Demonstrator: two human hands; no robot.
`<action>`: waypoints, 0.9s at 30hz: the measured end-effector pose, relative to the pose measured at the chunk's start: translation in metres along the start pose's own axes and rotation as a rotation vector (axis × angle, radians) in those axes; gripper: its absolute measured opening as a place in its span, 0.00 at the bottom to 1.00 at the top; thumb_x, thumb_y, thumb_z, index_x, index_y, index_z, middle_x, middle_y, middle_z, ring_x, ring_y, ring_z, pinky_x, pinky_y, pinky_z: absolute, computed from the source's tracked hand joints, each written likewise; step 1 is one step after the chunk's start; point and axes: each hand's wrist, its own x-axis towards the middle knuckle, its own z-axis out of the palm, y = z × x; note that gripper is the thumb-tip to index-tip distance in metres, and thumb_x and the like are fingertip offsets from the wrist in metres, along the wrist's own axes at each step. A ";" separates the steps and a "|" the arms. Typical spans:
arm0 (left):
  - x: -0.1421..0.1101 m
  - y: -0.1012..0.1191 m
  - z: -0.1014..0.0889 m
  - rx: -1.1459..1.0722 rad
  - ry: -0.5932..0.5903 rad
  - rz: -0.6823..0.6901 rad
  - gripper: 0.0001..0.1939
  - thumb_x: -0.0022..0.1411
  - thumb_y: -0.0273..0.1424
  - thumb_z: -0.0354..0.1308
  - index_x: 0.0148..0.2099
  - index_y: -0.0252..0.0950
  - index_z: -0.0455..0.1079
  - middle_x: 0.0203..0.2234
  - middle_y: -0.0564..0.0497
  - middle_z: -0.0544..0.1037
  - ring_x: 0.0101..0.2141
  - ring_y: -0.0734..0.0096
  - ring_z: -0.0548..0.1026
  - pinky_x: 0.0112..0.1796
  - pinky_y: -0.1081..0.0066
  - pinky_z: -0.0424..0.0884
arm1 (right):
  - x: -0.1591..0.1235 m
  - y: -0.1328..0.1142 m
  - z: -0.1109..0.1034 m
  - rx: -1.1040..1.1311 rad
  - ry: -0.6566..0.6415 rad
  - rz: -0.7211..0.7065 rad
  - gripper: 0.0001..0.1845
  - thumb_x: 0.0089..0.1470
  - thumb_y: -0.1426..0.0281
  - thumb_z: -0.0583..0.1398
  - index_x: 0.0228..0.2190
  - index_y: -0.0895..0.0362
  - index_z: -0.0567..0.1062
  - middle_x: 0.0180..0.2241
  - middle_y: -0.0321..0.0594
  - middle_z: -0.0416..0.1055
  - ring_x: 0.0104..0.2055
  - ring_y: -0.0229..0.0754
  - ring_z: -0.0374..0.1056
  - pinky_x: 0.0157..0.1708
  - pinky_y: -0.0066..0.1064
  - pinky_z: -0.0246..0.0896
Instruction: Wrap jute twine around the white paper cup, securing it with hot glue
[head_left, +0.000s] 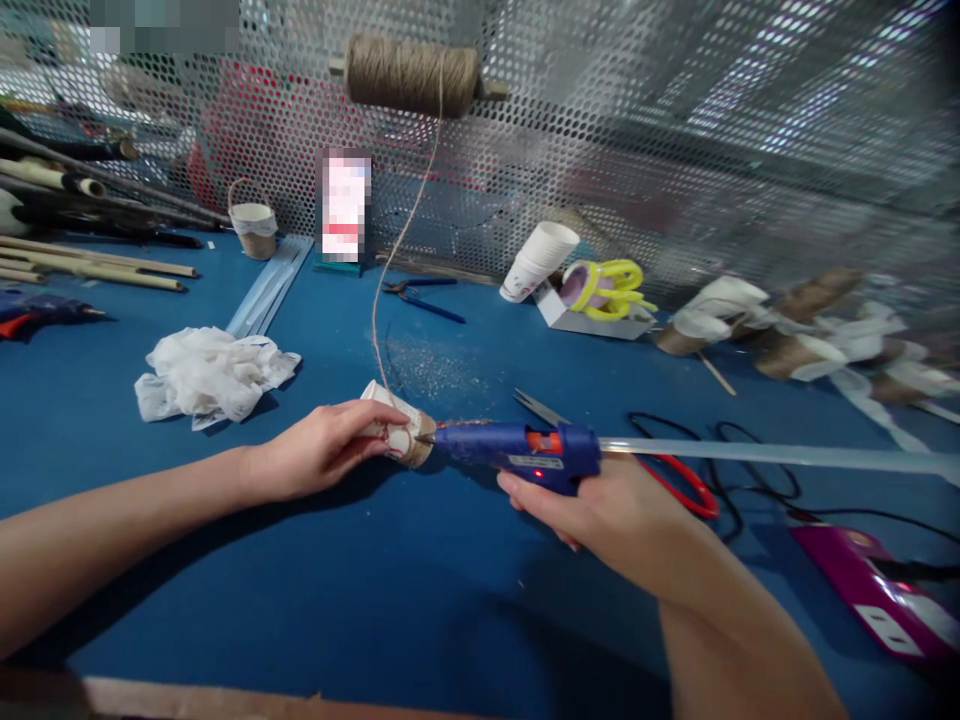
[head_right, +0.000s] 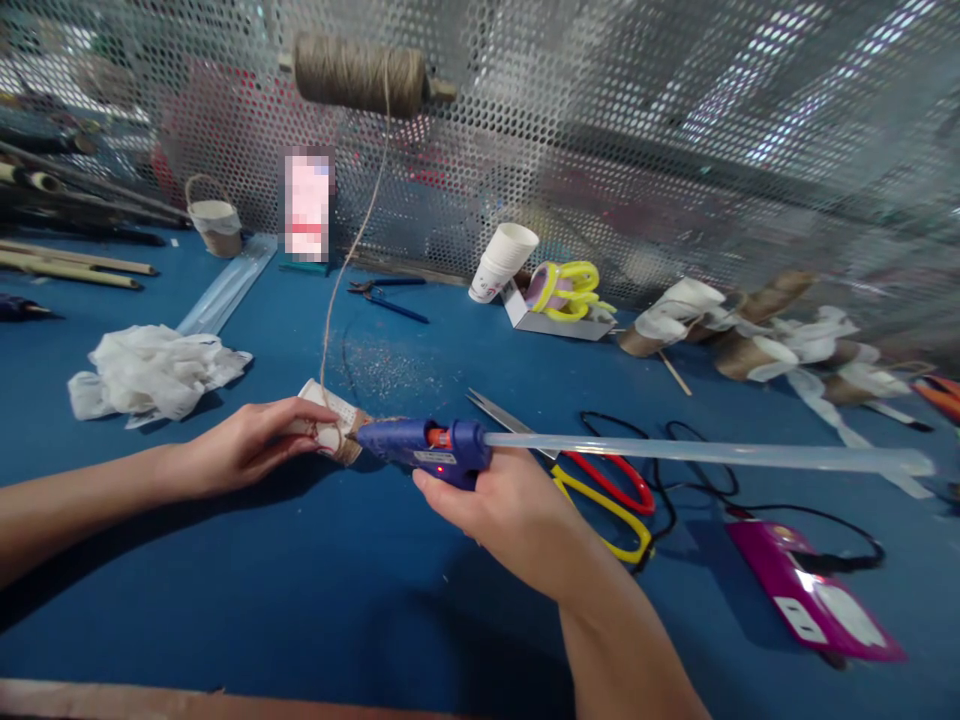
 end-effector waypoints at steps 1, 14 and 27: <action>0.000 0.000 0.000 -0.002 -0.001 -0.004 0.11 0.66 0.29 0.46 0.49 0.33 0.61 0.38 0.44 0.77 0.37 0.69 0.77 0.37 0.72 0.73 | 0.000 -0.001 0.000 -0.006 0.009 -0.025 0.13 0.46 0.61 0.58 0.15 0.51 0.68 0.09 0.29 0.59 0.13 0.36 0.56 0.14 0.29 0.53; -0.001 0.000 -0.001 -0.053 0.037 -0.130 0.13 0.66 0.30 0.47 0.51 0.33 0.61 0.40 0.45 0.76 0.38 0.69 0.77 0.39 0.72 0.72 | 0.007 0.013 -0.014 0.181 -0.022 0.036 0.16 0.47 0.56 0.60 0.23 0.55 0.68 0.11 0.29 0.60 0.15 0.34 0.57 0.19 0.28 0.56; -0.002 -0.001 0.002 -0.029 0.105 -0.090 0.12 0.65 0.30 0.47 0.50 0.33 0.62 0.36 0.45 0.77 0.36 0.69 0.77 0.38 0.71 0.72 | 0.122 0.073 -0.033 -0.189 0.413 0.243 0.21 0.52 0.58 0.55 0.14 0.54 0.63 0.13 0.39 0.63 0.17 0.39 0.62 0.21 0.33 0.54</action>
